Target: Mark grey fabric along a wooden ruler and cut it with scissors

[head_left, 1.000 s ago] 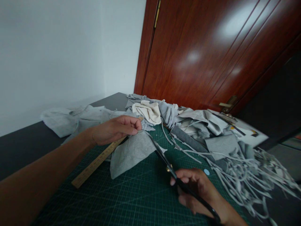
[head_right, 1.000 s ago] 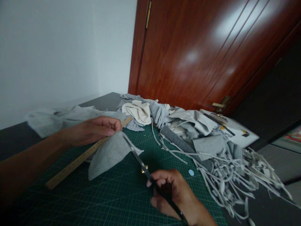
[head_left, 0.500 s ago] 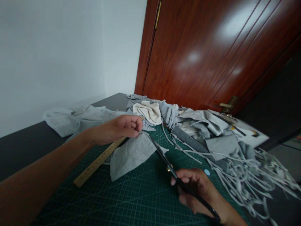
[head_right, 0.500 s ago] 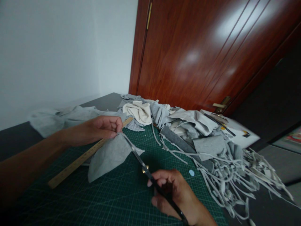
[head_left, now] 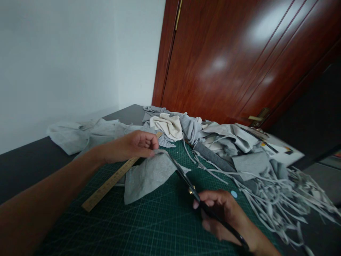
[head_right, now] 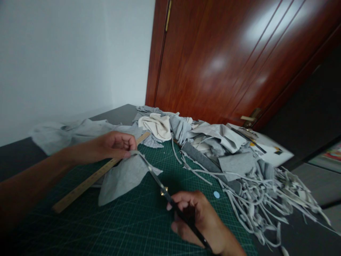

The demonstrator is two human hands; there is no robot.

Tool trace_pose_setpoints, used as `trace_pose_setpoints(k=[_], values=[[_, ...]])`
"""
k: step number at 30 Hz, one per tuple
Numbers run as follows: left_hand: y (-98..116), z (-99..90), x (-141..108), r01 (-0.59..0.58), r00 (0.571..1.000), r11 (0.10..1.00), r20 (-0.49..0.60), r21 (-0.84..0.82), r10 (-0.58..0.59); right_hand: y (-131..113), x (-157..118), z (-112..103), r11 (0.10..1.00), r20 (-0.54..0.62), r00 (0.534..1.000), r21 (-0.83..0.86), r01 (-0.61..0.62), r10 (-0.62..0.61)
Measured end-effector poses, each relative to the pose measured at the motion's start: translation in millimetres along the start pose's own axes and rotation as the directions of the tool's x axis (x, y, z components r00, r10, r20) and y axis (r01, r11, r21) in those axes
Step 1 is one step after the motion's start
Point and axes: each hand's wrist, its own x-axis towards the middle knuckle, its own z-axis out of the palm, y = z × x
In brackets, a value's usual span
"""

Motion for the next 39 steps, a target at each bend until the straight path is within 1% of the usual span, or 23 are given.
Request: trace_pose_setpoints(k=[5, 10, 15, 19, 24, 30, 34, 36, 39], values=[[1.3, -3.8, -2.7, -0.029, 0.997, 0.997, -0.066, 0.065, 0.033, 2.4, -0.7, -2.5, 1.0, -0.01, 1.0, 0.011, 0.014, -0.014], [3.9, -1.4, -1.8, -0.04, 0.995, 0.993, -0.088, 0.113, 0.05, 5.2, -0.9, -3.8, 1.0, -0.005, 1.0, 0.002, 0.0, 0.0], [15.1, 4.6, -2.7, -0.072, 0.984, 0.981, -0.146, 0.179, 0.099, 4.8, -0.8, -3.4, 1.0, 0.009, 1.0, 0.015, 0.012, -0.012], [25.8, 11.0, -2.5, -0.088, 0.974, 0.971, -0.183, 0.223, 0.13, 3.0, 0.0, -1.5, 1.0, -0.016, 1.0, 0.017, -0.005, 0.005], [29.9, 13.7, -1.8, -0.099, 0.964, 0.96, -0.215, 0.261, 0.158, 3.0, 0.0, -1.7, 0.999, -0.009, 1.0, 0.033, -0.012, 0.012], [32.5, 5.7, -5.4, -0.142, 0.954, 0.95, -0.217, 0.277, 0.205, 7.2, -0.8, -2.8, 0.999, -0.025, 0.999, 0.048, -0.019, 0.02], [39.7, -0.7, -9.8, -0.135, 0.946, 0.948, -0.246, 0.288, 0.21, 3.1, -0.1, -2.3, 0.997, -0.003, 1.0, 0.074, 0.01, -0.01], [45.7, -2.3, -11.3, -0.131, 0.947, 0.933, -0.236, 0.335, 0.218, -1.5, 0.1, -1.4, 0.998, 0.008, 1.0, 0.059, 0.022, -0.022], [54.6, -3.0, -11.9, -0.137, 0.956, 0.87, -0.166, 0.474, 0.241, -7.1, -0.2, 0.3, 0.999, 0.004, 0.999, 0.025, 0.031, -0.031]])
